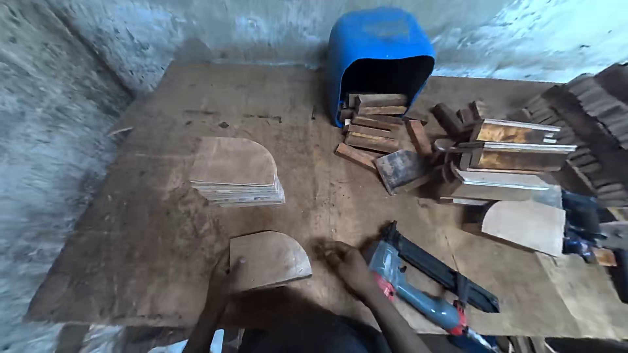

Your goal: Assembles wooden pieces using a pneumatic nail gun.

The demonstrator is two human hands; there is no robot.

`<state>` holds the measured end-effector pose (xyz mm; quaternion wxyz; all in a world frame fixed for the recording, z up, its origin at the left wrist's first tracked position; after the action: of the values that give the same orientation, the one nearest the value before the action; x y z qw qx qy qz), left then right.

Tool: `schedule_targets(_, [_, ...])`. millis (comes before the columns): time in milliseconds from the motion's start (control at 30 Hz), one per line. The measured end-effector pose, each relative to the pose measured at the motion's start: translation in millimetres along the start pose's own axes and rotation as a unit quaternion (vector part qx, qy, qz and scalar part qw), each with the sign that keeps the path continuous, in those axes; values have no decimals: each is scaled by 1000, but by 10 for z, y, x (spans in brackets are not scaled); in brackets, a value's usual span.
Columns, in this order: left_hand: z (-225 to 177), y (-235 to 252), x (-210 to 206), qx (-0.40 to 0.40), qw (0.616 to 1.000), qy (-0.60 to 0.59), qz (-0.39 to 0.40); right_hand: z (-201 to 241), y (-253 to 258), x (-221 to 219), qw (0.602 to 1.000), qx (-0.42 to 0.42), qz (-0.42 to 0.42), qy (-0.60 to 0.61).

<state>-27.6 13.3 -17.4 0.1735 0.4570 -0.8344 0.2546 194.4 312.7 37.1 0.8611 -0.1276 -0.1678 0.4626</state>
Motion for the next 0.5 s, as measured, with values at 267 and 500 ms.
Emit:
schedule_targets(267, [-166, 155, 3, -11, 999, 24, 42, -219, -79, -509, 999, -15, 12, -35])
schedule_targets(500, [-10, 163, 174, 42, 998, 56, 7, -217, -35, -574, 997, -42, -39, -45])
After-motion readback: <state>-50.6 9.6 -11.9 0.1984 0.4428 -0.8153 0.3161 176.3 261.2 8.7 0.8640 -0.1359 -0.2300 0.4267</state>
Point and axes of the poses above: each hand's wrist, its own y-axis towards the middle knuckle, its own x-axis out of the back of the hand, z = x × y, the point moved 7 cm from there along y, towards the middle knuckle, and after that the axes turned 12 degrees about y, right-handed, at the moved point
